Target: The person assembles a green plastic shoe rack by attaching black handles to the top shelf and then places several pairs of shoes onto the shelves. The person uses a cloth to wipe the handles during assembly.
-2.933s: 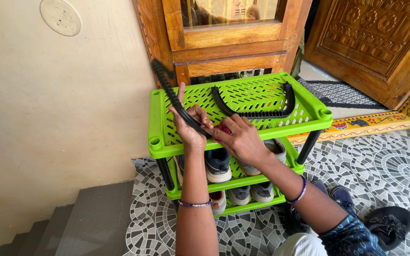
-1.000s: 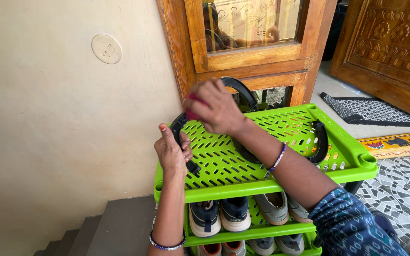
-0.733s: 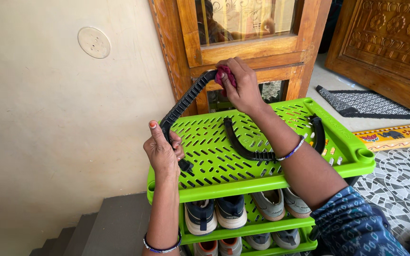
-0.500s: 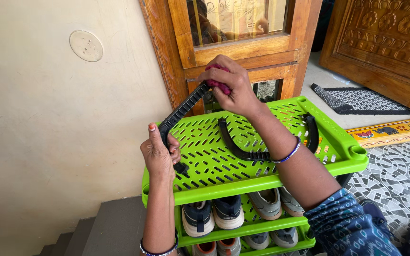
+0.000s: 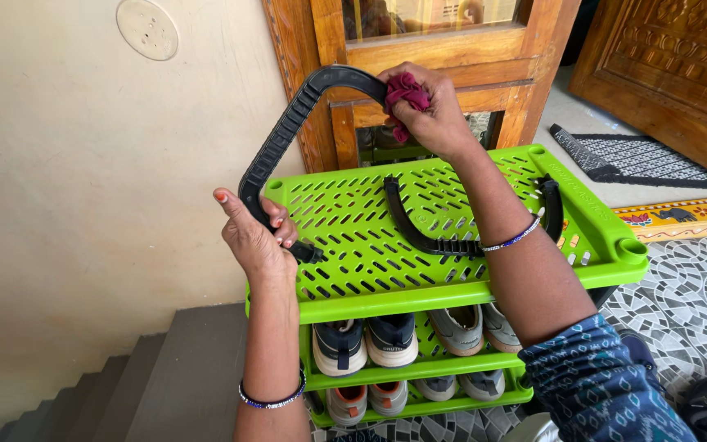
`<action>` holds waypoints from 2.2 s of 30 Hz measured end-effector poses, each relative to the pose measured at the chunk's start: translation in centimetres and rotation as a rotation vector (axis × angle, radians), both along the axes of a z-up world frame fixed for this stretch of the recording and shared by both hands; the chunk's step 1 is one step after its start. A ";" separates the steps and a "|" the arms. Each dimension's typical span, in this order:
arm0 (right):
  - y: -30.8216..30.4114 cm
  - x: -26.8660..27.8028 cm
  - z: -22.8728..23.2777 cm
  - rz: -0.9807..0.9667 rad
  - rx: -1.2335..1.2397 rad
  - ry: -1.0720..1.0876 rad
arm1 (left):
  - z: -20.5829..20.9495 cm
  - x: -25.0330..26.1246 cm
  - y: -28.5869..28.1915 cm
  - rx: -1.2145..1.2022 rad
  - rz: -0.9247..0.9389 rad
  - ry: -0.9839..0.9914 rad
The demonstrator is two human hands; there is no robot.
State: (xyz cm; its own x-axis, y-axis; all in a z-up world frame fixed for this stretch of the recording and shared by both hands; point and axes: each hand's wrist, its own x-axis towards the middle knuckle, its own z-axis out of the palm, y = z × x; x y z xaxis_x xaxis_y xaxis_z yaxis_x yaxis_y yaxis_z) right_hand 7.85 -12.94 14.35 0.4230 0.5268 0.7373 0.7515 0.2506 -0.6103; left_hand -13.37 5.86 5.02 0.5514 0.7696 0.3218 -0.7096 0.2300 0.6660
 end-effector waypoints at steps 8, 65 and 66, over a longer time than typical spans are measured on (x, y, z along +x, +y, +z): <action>2.0 -3.5 -1.3 -0.580 0.176 -0.518 | 0.0 0.3 -0.7 0.145 -0.179 -0.077; 3.4 -13.0 -2.1 0.141 0.026 -0.536 | -0.5 0.2 1.0 -0.080 0.146 -0.592; 3.5 -13.1 -2.3 0.116 0.042 -0.587 | -0.6 0.2 1.1 -0.130 0.126 -0.617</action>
State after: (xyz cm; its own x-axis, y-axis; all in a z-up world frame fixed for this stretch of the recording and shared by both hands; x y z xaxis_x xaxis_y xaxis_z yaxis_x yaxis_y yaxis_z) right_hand -5.27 -9.39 12.01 -0.1201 0.5103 0.8515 0.9263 0.3662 -0.0888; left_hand -13.19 7.00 4.40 0.1975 0.8705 0.4508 -0.9803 0.1709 0.0994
